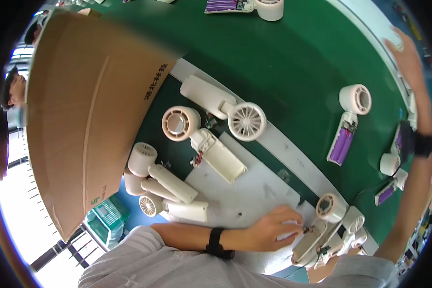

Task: Assembling small handheld fans by installing internal components like batteries and circuit boards into the plastic housings.

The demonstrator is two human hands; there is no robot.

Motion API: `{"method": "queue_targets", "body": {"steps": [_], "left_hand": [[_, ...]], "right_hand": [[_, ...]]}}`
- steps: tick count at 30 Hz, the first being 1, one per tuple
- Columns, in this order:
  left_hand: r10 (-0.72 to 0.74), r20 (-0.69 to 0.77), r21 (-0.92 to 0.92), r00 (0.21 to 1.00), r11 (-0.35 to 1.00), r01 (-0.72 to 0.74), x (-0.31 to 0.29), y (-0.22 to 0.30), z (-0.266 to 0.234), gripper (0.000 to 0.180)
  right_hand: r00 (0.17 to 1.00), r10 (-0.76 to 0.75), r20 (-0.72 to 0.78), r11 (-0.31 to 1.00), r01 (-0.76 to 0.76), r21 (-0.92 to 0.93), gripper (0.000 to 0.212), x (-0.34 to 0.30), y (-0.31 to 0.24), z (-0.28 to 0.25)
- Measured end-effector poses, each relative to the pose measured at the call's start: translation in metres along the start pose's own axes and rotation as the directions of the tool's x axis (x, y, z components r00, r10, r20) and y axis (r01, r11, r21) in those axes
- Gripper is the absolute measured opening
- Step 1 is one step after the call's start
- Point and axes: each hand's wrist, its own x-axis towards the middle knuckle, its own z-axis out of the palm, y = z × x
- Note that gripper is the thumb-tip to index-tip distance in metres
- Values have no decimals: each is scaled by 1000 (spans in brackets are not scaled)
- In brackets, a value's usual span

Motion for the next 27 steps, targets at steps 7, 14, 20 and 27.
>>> {"method": "queue_targets", "body": {"steps": [7,14,20,27], "left_hand": [[185,63,129,981,973,-192,-17,-9,-3,14],[214,326,399,921,852,-339,-18,7,-10,19],[404,385,207,830,838,-504,-97,81,-106,25],[837,-57,869,545,310,-386,-199,213,-265,27]], "right_hand": [[794,-545,270,648,195,736,69,-81,-347,-99],[971,12,238,840,-139,525,62,-108,-338,-178],[987,150,59,750,-152,644,63,-175,-295,-290],[886,188,424,721,-418,553,33,-225,-292,-306]]}}
